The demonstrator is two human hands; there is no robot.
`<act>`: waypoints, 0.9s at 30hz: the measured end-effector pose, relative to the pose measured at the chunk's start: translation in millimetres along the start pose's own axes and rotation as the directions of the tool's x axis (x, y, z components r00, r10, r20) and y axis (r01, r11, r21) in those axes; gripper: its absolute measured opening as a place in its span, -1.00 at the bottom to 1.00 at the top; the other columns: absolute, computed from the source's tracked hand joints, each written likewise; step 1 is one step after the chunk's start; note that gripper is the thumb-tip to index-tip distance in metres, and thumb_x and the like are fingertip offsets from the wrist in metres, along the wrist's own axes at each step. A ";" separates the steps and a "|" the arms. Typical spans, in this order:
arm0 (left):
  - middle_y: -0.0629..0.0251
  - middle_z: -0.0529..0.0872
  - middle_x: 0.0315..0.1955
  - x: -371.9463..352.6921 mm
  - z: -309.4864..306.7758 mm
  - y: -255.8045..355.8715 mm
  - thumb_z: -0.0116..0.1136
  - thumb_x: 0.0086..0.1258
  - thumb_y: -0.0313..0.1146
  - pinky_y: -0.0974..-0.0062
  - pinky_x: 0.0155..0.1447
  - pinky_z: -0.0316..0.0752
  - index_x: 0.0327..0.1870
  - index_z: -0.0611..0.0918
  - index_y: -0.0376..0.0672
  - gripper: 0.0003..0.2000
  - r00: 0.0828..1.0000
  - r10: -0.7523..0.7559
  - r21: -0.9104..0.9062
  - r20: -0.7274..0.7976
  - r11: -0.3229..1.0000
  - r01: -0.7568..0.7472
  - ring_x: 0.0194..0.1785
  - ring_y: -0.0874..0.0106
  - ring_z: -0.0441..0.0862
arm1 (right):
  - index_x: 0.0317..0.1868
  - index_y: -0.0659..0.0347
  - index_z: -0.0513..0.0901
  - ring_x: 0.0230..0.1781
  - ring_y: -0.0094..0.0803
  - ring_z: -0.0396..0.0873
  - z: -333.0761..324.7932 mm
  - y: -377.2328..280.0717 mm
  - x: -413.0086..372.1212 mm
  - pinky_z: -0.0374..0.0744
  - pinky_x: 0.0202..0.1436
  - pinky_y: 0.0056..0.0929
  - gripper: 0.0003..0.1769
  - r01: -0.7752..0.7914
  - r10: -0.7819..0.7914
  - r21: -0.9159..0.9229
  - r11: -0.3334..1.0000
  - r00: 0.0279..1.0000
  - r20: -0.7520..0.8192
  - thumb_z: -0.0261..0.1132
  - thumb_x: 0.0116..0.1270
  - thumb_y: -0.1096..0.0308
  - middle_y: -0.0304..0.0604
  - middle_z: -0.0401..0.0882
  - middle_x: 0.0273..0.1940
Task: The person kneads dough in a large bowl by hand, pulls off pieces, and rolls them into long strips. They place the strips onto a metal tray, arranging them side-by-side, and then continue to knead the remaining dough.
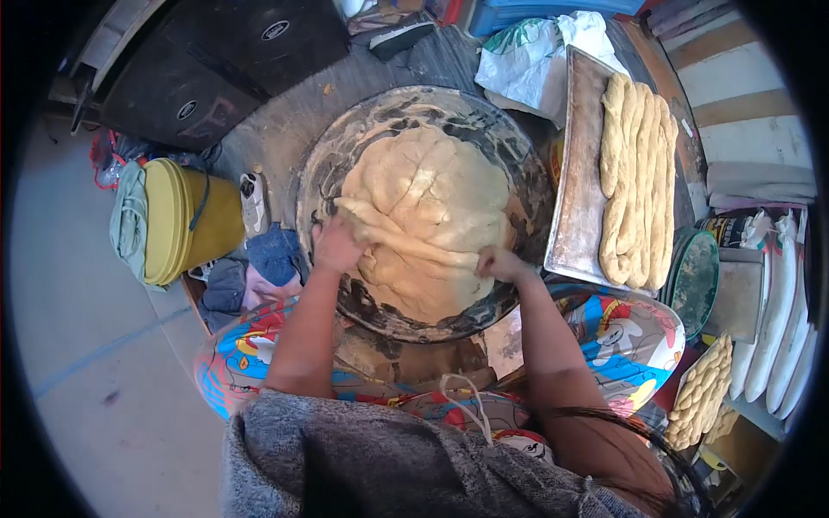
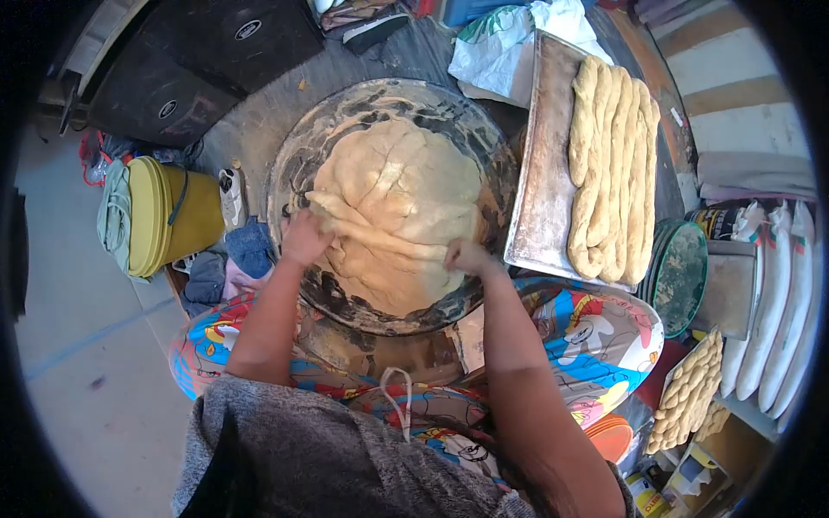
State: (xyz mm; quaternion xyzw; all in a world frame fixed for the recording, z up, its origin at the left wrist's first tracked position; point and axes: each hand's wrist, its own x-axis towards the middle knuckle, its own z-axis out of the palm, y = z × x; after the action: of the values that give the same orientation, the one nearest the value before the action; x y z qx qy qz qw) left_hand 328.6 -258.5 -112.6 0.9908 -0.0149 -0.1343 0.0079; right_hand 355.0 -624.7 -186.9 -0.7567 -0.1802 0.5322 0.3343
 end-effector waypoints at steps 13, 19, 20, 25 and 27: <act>-0.17 -0.07 0.37 -81.6 24.7 134.8 0.07 0.16 0.13 -0.09 0.38 -0.19 0.41 0.03 -0.09 -0.14 0.762 0.443 -0.183 0.473 0.895 -0.407 0.46 0.05 -0.17 | 0.27 0.19 0.22 0.20 0.06 0.25 70.5 -15.6 0.8 0.32 0.22 -0.20 -0.24 -0.330 -0.039 -0.303 0.894 0.617 -0.786 0.31 0.06 0.20 0.18 0.29 0.16; -0.03 0.27 0.24 -67.0 -6.9 157.5 0.27 -0.01 -0.29 0.28 0.29 0.21 0.36 0.12 -0.13 -0.16 0.948 0.315 -0.301 0.040 0.909 -0.289 0.26 0.09 0.29 | 0.21 0.29 0.34 0.20 -0.11 0.35 48.4 -53.1 -11.3 0.33 0.23 -0.29 -0.33 -0.162 0.261 0.293 0.942 0.904 -0.339 0.26 0.05 0.28 0.12 0.42 0.11; -0.03 0.27 0.24 -62.6 -12.0 156.7 0.27 -0.01 -0.29 0.28 0.29 0.21 0.36 0.12 -0.13 -0.16 0.943 0.331 -0.292 0.019 0.904 -0.312 0.26 0.09 0.29 | 0.20 0.32 0.35 0.16 -0.17 0.39 46.7 -54.2 -8.5 0.33 0.22 -0.33 -0.34 -0.012 0.140 0.407 0.913 0.948 -0.285 0.25 0.06 0.28 0.08 0.46 0.08; 0.11 0.60 -0.11 -47.6 -109.7 119.7 0.27 0.00 -0.48 0.40 0.08 0.43 0.20 0.38 -0.24 -0.38 0.986 0.156 -0.856 -0.055 0.501 -0.127 -0.05 0.21 0.57 | 0.22 0.33 0.34 0.09 -0.34 0.40 -31.6 -190.6 -78.5 0.37 0.16 -0.42 -0.27 0.206 -0.155 0.559 0.803 0.978 -0.138 0.31 0.12 0.07 -0.04 0.45 0.09; 0.23 0.63 -0.14 -51.9 -142.1 102.3 0.25 0.09 -0.48 0.48 0.01 0.46 0.12 0.44 -0.23 -0.50 0.993 0.117 -0.949 -0.022 0.311 -0.058 -0.11 0.39 0.59 | 0.22 0.32 0.34 0.09 -0.36 0.39 -50.3 -225.4 -109.0 0.37 0.16 -0.41 -0.25 0.334 -0.322 0.630 0.701 0.937 -0.139 0.31 0.12 0.03 -0.06 0.43 0.10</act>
State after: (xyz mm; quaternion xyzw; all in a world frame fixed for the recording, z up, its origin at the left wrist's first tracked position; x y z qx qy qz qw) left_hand 313.7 -357.4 40.1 0.7931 0.0128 -0.1421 0.5921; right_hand 380.1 -548.6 55.5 -0.5558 -0.1151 0.4864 0.6642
